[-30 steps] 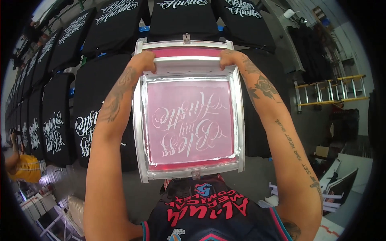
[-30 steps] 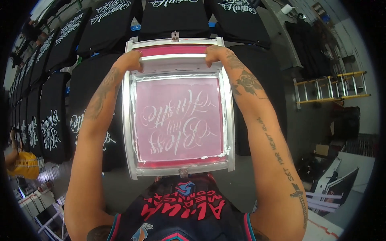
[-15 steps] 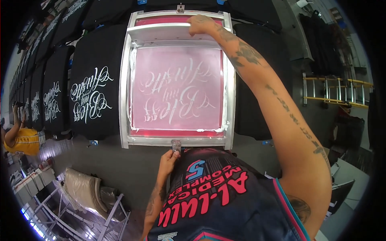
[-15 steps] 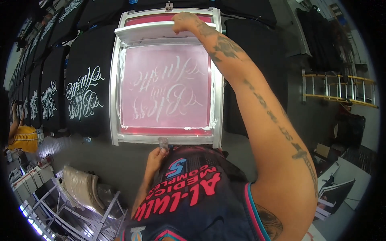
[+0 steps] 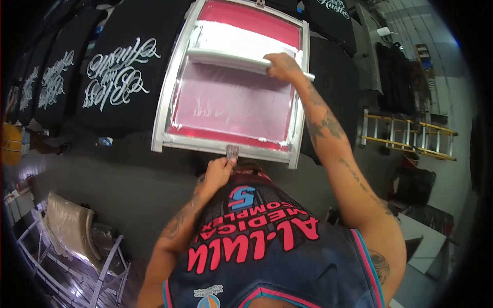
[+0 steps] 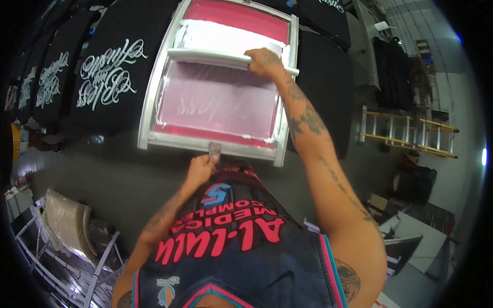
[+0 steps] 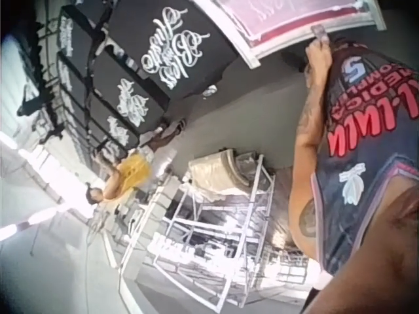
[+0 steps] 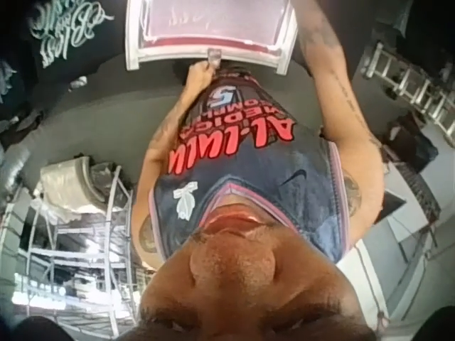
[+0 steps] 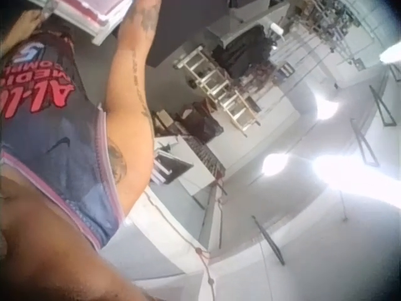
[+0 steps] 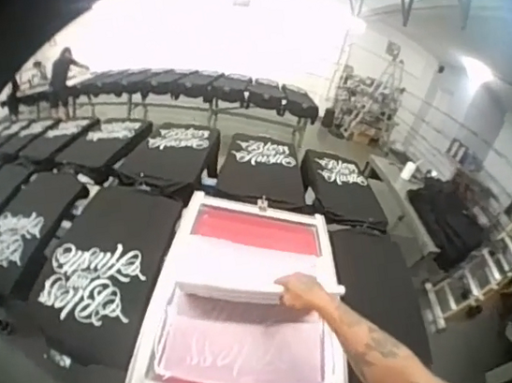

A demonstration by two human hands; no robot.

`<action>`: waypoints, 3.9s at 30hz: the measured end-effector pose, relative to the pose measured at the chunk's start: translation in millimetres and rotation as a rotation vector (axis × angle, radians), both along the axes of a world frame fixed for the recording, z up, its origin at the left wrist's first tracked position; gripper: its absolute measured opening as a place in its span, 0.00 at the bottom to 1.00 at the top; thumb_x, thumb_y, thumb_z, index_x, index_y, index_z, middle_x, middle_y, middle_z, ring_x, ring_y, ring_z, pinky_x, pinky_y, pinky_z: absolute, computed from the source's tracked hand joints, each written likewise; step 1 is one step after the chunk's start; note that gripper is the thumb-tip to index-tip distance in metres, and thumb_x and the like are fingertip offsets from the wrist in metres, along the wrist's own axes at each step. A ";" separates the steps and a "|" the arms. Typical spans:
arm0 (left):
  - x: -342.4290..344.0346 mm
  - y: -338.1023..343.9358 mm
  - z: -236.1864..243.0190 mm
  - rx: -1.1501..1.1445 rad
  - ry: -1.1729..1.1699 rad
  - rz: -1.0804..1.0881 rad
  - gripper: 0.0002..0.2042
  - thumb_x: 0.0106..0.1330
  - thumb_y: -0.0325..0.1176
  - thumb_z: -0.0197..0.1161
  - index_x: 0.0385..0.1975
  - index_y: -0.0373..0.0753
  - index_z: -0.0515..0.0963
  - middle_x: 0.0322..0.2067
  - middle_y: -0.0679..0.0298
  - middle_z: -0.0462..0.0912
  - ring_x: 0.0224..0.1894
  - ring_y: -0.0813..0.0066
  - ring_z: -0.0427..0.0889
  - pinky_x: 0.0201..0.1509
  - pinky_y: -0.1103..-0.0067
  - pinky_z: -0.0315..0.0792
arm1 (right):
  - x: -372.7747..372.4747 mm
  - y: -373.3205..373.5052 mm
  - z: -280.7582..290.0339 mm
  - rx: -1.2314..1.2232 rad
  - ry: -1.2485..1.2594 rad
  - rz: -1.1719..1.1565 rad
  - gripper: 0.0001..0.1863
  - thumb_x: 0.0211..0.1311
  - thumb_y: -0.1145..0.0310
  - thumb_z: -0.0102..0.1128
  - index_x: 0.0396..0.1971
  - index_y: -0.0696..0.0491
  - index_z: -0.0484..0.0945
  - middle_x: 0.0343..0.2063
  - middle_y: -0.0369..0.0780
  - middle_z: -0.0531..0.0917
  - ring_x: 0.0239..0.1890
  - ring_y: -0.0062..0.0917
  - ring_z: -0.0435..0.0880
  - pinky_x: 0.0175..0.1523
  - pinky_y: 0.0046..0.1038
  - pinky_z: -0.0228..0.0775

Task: Operating a manual screen printing press to apply white ink to black shirts and refilling the ink reservoir.

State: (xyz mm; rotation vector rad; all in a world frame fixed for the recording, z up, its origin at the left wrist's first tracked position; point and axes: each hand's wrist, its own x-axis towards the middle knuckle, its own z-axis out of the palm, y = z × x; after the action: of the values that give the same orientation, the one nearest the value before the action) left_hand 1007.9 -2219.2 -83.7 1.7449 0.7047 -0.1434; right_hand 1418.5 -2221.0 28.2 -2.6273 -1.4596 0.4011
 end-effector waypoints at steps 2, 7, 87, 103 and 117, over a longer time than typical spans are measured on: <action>4.8 7.8 2.0 -0.062 -0.035 -0.029 0.26 0.70 0.51 0.58 0.25 0.29 0.80 0.25 0.38 0.79 0.33 0.35 0.81 0.36 0.55 0.73 | -59.7 -26.9 -0.1 0.013 -0.009 0.004 0.21 0.51 0.72 0.55 0.48 0.48 0.84 0.42 0.48 0.87 0.46 0.44 0.85 0.52 0.42 0.77; 13.4 30.9 23.4 -0.149 0.045 -0.169 0.24 0.70 0.52 0.58 0.32 0.33 0.85 0.27 0.43 0.84 0.35 0.46 0.86 0.43 0.61 0.76 | -225.3 -91.6 5.0 0.194 -0.122 0.006 0.13 0.47 0.76 0.57 0.35 0.49 0.82 0.31 0.39 0.83 0.38 0.37 0.83 0.44 0.41 0.74; 107.7 191.5 96.1 1.140 -0.047 -0.413 0.08 0.46 0.26 0.65 0.28 0.41 0.80 0.33 0.62 0.81 0.39 0.55 0.80 0.37 0.66 0.81 | -141.2 -143.9 -13.4 0.105 -0.224 -0.330 0.08 0.33 0.71 0.59 0.21 0.49 0.79 0.26 0.40 0.83 0.33 0.38 0.83 0.39 0.38 0.73; 441.5 363.0 167.4 0.952 0.107 -0.778 0.25 0.40 0.39 0.77 0.40 0.34 0.86 0.36 0.46 0.87 0.39 0.51 0.87 0.48 0.68 0.81 | 200.7 -18.3 43.4 0.134 0.111 -0.121 0.28 0.41 0.55 0.75 0.47 0.46 0.85 0.42 0.45 0.87 0.50 0.40 0.84 0.54 0.40 0.74; 107.9 173.5 70.9 -0.584 0.356 -0.999 0.21 0.75 0.49 0.50 0.44 0.36 0.83 0.37 0.56 0.85 0.37 0.67 0.86 0.38 0.69 0.80 | 120.6 28.0 13.8 0.154 -0.131 -0.092 0.17 0.50 0.64 0.67 0.41 0.50 0.85 0.38 0.45 0.88 0.47 0.42 0.86 0.53 0.42 0.77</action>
State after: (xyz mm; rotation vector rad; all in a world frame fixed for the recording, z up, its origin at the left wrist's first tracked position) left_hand 1115.8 -2045.6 -12.8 1.3541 -0.0497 -1.2348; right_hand 1539.1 -2193.0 42.0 -2.6269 -1.3395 0.1050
